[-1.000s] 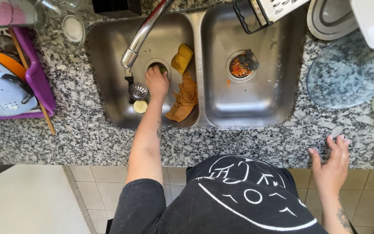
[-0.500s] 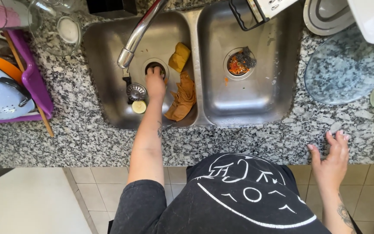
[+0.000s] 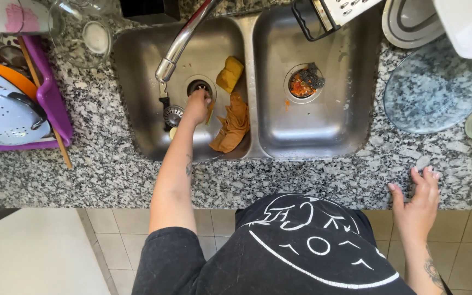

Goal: The person cleans a kitchen sink by rinsing a colander, removing food scraps from the drain, and washing a grater. They use a sponge and soap to scrub the grater under running water and place the cleaned items in a dish rack.

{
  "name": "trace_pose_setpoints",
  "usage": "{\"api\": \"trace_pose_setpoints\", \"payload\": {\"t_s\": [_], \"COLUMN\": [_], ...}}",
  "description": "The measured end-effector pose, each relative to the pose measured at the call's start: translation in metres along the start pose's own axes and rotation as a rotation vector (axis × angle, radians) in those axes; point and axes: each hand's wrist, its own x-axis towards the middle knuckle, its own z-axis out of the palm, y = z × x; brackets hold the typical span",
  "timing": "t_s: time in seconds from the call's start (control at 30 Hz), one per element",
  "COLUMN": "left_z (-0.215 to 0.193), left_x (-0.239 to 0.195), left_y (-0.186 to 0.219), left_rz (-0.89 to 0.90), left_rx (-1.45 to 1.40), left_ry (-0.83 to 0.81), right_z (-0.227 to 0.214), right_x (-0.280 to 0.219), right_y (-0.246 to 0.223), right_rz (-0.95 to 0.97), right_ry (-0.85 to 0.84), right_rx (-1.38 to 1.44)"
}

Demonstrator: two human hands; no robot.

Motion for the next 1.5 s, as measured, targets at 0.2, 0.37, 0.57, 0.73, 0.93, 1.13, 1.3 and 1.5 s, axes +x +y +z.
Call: {"api": "trace_pose_setpoints", "payload": {"t_s": [0.2,0.37,0.57,0.73,0.93,1.13,1.3,1.5], "left_z": [0.005,-0.01,-0.005,0.008,0.014,0.002,0.006,0.008], "left_x": [-0.074,-0.067,-0.008,0.013,0.017,-0.025,-0.055,-0.076], "left_y": [0.029,0.021,0.001,0.0,-0.015,-0.006,0.004,0.025], "left_rz": [0.155,0.157,-0.052,-0.076,-0.026,0.209,0.251,0.331], "left_rx": [0.117,0.146,0.047,0.148,0.219,-0.036,-0.023,0.241], "left_ry": [-0.016,0.329,0.419,0.417,0.424,0.404,0.252,0.394], "right_z": [0.003,0.002,0.0,-0.003,-0.002,-0.001,0.0,0.006], "right_x": [-0.001,-0.001,0.0,0.003,0.004,0.003,0.0,-0.004], "right_y": [0.007,0.005,0.004,-0.001,0.0,0.0,0.003,0.015], "right_rz": [-0.054,-0.052,-0.028,0.008,-0.004,0.003,-0.041,-0.094], "right_ry": [0.03,0.029,0.014,-0.001,-0.016,-0.011,0.025,0.063], "right_rx": [0.01,0.019,0.008,0.009,-0.01,-0.011,0.009,0.049]}}
